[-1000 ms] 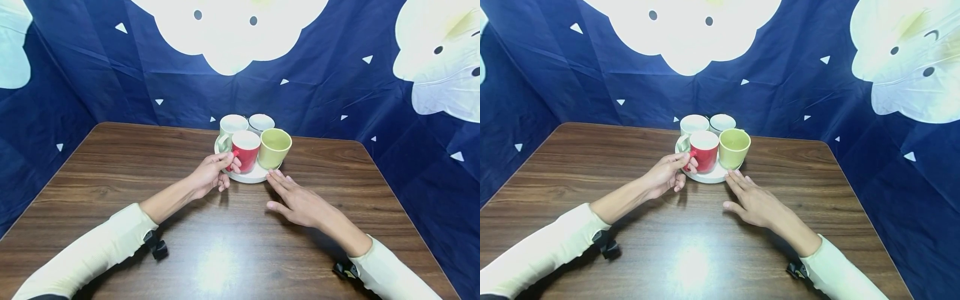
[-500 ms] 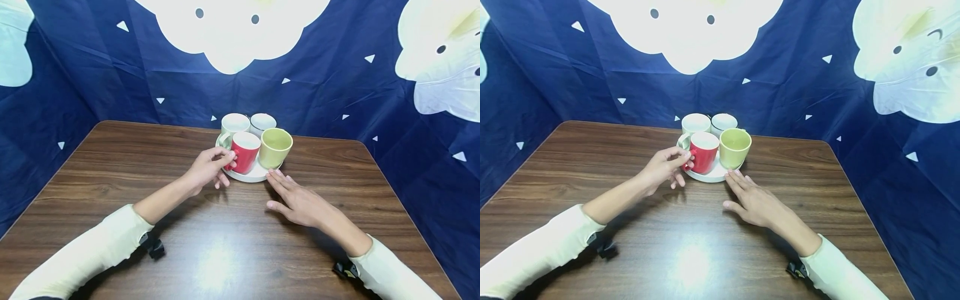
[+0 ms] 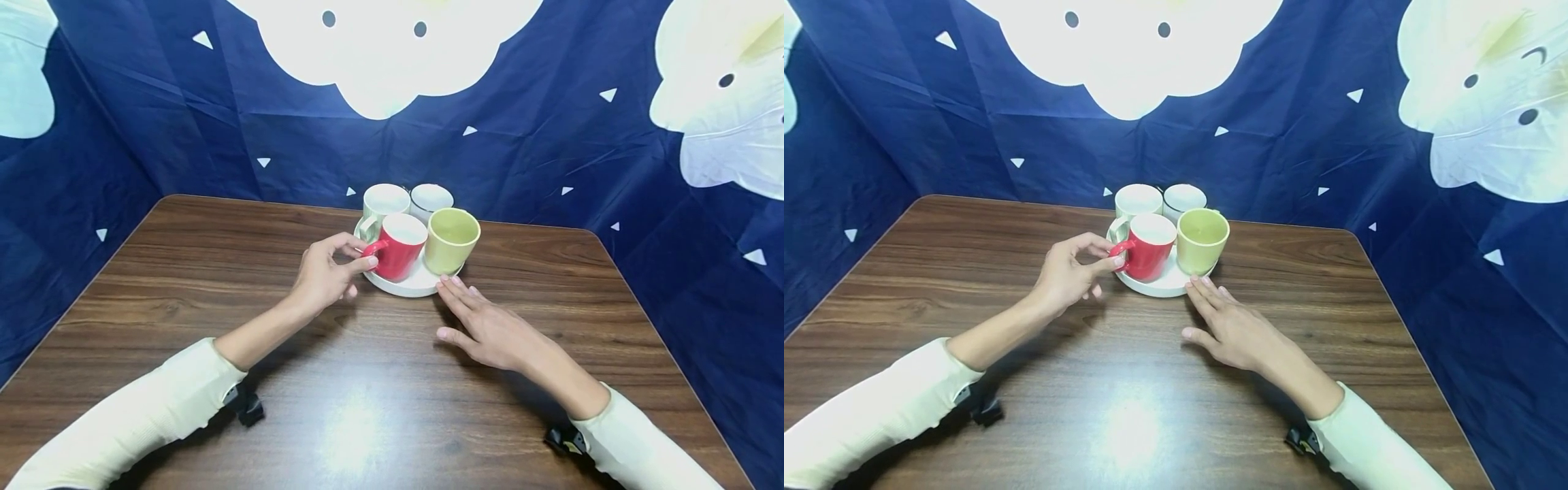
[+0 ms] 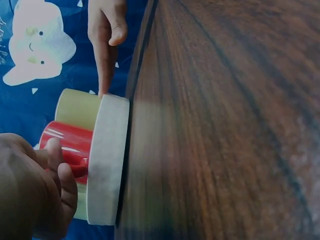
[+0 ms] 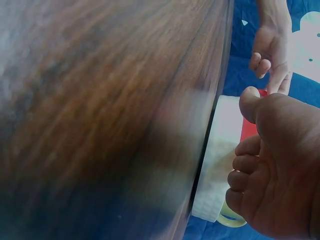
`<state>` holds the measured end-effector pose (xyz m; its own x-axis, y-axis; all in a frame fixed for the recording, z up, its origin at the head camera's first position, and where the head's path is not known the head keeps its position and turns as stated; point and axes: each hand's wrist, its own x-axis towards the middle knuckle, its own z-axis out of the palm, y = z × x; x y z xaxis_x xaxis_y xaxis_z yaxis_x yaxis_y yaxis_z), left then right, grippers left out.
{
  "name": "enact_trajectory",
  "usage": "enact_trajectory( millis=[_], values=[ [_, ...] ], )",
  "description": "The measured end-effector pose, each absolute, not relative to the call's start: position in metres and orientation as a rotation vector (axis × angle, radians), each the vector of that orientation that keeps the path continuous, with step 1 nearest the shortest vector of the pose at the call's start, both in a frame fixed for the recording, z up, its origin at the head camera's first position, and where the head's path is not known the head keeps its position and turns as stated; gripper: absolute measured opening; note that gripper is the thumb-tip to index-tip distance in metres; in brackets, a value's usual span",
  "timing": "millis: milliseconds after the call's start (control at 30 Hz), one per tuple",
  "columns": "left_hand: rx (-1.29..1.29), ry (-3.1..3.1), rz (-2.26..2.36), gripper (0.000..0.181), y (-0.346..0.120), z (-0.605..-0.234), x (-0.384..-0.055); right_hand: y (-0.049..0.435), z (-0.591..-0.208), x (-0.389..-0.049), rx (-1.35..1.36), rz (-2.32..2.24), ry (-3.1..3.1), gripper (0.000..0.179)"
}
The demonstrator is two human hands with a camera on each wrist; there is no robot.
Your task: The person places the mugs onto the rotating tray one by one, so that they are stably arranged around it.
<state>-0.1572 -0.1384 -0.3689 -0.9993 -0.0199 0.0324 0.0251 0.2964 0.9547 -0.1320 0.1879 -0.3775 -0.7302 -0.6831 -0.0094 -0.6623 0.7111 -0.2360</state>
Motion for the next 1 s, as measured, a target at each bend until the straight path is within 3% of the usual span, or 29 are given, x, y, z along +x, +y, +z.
enact_trajectory(
  millis=[1000],
  values=[
    [0.065, -2.538, -1.682, 0.032, -0.1456, -0.3696, -0.1617, 0.1875, -0.3777, -0.1316, -1.129, -0.335, 2.813, 0.078]
  ],
)
